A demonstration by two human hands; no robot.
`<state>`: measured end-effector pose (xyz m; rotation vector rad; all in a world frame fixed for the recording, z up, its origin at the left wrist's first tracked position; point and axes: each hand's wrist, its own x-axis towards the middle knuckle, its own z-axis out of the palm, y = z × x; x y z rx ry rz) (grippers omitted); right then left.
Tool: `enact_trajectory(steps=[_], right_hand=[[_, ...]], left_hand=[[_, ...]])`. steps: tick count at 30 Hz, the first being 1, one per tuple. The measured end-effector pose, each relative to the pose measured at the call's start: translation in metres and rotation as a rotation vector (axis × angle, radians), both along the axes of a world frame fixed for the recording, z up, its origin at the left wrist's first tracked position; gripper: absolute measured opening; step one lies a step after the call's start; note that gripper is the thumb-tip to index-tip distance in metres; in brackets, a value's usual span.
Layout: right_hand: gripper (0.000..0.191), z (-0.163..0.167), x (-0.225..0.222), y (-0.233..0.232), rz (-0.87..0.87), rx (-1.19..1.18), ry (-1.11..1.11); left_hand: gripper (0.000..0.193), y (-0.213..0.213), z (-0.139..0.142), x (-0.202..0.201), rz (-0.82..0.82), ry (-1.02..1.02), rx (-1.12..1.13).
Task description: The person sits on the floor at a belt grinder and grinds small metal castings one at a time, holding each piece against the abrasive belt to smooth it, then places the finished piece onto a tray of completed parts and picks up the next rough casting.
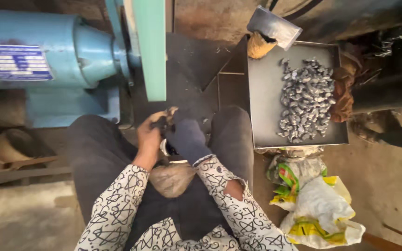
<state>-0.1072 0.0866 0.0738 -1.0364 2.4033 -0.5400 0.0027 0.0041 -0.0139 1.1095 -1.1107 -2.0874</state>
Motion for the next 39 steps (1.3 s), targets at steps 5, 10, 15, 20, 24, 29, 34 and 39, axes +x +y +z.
enact_trajectory(steps=[5,10,15,20,24,29,34,39], right_hand=[[0.028,-0.039,0.008,0.013,-0.086,-0.401,-1.087],[0.016,-0.038,0.010,0.003,-0.405,-0.254,-1.812],[0.016,-0.040,-0.003,-0.011,-0.193,-0.495,-1.390],[0.019,-0.066,-0.026,-0.023,0.142,-0.575,-0.964],[0.022,-0.065,-0.019,-0.029,-0.548,-0.504,-1.913],[0.015,-0.036,0.002,-0.011,-0.073,-0.782,-0.789],[0.025,-0.027,0.005,0.004,0.109,-0.648,-0.518],[0.022,-0.038,0.007,-0.012,-0.252,-0.595,-0.913]], left_hand=[[0.026,-0.007,0.037,0.029,0.068,0.038,0.232],[0.029,-0.018,0.053,0.020,-0.066,-0.049,0.371],[0.032,-0.020,0.041,0.011,-0.107,0.369,0.410],[0.043,-0.029,0.030,-0.008,-0.057,0.407,0.443],[0.036,-0.034,0.035,-0.010,-0.088,0.296,0.487],[0.029,-0.027,0.043,0.017,-0.184,0.286,0.223],[0.033,-0.048,0.018,0.031,-0.410,0.205,0.424],[0.038,-0.031,-0.005,0.008,0.074,0.110,0.359]])
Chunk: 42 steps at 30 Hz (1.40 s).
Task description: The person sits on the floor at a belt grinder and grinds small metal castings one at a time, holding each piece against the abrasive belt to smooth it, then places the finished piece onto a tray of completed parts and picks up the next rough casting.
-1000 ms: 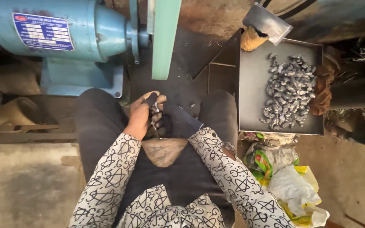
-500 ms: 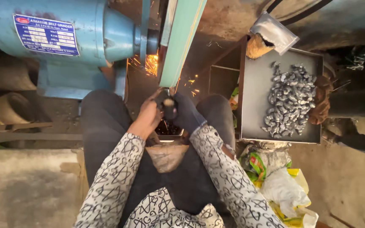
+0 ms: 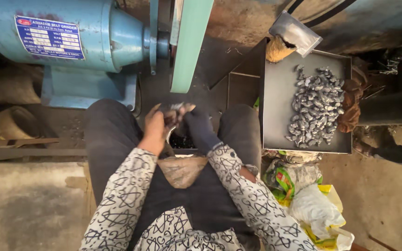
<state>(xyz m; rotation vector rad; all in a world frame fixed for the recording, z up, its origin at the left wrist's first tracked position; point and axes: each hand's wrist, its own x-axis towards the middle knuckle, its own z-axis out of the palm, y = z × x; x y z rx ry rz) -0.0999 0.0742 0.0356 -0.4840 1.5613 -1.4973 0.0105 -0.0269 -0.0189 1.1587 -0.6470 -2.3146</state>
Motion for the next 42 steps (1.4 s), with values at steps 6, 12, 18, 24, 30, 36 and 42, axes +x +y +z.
enact_trajectory(steps=[6,12,18,24,30,36,42], right_hand=[[0.024,0.008,-0.012,-0.014,-0.235,0.299,0.337],[0.027,0.010,-0.018,0.002,-0.169,0.268,0.396],[0.025,0.009,-0.004,0.021,-0.023,0.054,-0.123],[0.019,0.005,-0.008,0.003,-0.074,-0.084,0.421],[0.025,-0.009,-0.040,-0.020,-0.185,0.229,-0.080],[0.029,0.028,-0.025,0.021,-0.165,-0.051,0.291],[0.020,0.060,-0.007,0.040,0.030,0.172,1.202]], left_hand=[[0.042,0.030,0.024,-0.018,-0.106,0.411,0.058],[0.044,0.030,0.039,-0.018,-0.134,0.236,-0.272],[0.020,0.037,0.030,-0.006,0.030,0.157,-0.197],[0.033,0.025,0.004,-0.011,0.044,0.139,0.004],[0.036,0.038,-0.003,-0.022,-0.012,0.471,0.139],[0.044,0.048,0.049,-0.016,-0.143,0.283,0.033],[0.068,0.055,0.083,-0.002,-0.091,0.408,-0.375]])
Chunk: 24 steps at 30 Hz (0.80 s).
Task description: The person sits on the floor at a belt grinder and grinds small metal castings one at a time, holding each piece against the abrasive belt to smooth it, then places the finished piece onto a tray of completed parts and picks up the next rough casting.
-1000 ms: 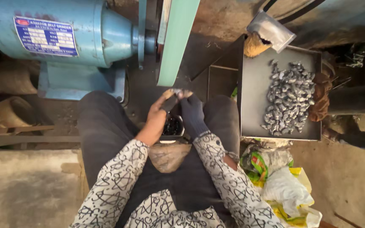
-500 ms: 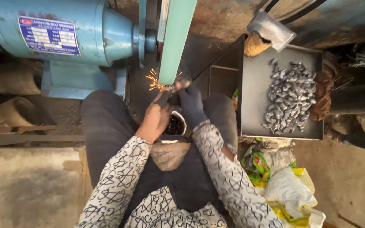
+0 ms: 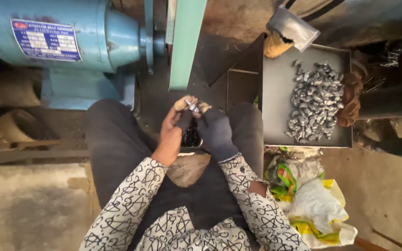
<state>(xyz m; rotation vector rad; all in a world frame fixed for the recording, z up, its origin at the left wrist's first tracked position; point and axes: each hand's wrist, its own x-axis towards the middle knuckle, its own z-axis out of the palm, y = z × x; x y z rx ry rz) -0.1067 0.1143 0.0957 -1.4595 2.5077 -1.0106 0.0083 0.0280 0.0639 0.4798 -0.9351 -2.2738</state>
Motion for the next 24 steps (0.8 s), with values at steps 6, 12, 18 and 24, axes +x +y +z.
enact_trajectory(steps=[6,12,18,24], right_hand=[[0.021,-0.014,-0.001,-0.015,0.141,0.081,-0.591],[0.024,-0.034,-0.027,-0.045,0.072,0.172,-1.202],[0.018,-0.050,-0.030,-0.041,0.271,0.128,-0.559],[0.027,-0.027,-0.019,-0.011,0.332,-0.043,-0.610]], left_hand=[[0.060,-0.020,-0.008,0.008,0.016,-0.257,-0.041],[0.021,-0.038,-0.043,-0.012,0.045,-0.421,0.131],[0.040,-0.038,-0.072,-0.014,0.173,-0.442,-0.234],[0.030,-0.021,-0.002,0.005,0.093,-0.206,-0.305]])
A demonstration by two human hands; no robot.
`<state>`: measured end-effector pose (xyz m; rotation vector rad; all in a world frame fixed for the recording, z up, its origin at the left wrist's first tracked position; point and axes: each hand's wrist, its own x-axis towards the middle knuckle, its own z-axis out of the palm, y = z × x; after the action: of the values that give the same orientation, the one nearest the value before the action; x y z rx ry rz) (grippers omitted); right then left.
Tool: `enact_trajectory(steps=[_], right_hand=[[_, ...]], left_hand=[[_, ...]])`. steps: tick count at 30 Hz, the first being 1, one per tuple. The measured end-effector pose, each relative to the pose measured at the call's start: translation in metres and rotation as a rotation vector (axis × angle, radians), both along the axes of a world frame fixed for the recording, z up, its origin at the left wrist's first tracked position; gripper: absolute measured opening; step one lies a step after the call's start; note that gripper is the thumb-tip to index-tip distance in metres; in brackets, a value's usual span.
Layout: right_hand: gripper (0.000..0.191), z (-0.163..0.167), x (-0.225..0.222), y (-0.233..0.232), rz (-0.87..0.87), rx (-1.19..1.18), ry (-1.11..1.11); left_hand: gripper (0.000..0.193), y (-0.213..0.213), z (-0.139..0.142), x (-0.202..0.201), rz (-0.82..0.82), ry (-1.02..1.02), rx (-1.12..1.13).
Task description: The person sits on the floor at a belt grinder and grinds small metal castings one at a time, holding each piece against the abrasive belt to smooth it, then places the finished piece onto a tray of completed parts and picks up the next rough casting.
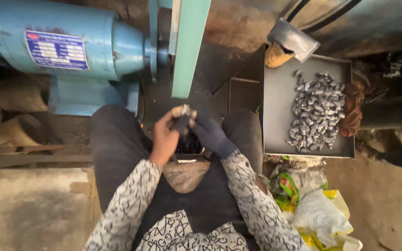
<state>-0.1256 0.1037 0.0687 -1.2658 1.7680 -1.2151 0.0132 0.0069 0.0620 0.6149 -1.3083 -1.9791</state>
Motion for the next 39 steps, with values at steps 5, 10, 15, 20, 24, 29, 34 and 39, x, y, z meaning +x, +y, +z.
enact_trajectory(steps=[5,10,15,20,24,29,34,39], right_hand=[[0.039,0.028,0.009,0.055,0.037,0.119,-0.766],[0.035,0.041,0.017,0.091,0.089,-0.022,-1.030],[0.034,0.053,0.021,0.096,0.133,-0.063,-1.011],[0.041,0.098,0.006,0.098,-0.061,0.190,0.091],[0.044,0.156,0.016,0.101,-0.509,0.126,0.155],[0.041,0.171,0.043,0.093,-0.466,-0.417,-0.465],[0.059,0.113,-0.059,0.135,-0.927,0.564,0.507],[0.063,0.042,-0.137,0.201,-1.052,0.924,0.618]], left_hand=[[0.030,0.036,0.107,0.026,0.143,-0.190,-0.363],[0.033,0.063,0.181,0.042,0.264,-0.183,-0.608],[0.031,0.073,0.192,0.042,0.242,-0.184,-0.620],[0.046,0.065,0.166,0.042,0.047,-0.247,-0.603],[0.049,0.073,0.148,0.059,-0.350,-0.118,0.016],[0.076,0.097,0.114,0.056,-0.993,-0.156,0.193],[0.072,0.066,0.051,0.056,-0.652,-0.074,-0.190],[0.070,0.028,-0.031,0.072,-0.492,-0.329,-0.020]])
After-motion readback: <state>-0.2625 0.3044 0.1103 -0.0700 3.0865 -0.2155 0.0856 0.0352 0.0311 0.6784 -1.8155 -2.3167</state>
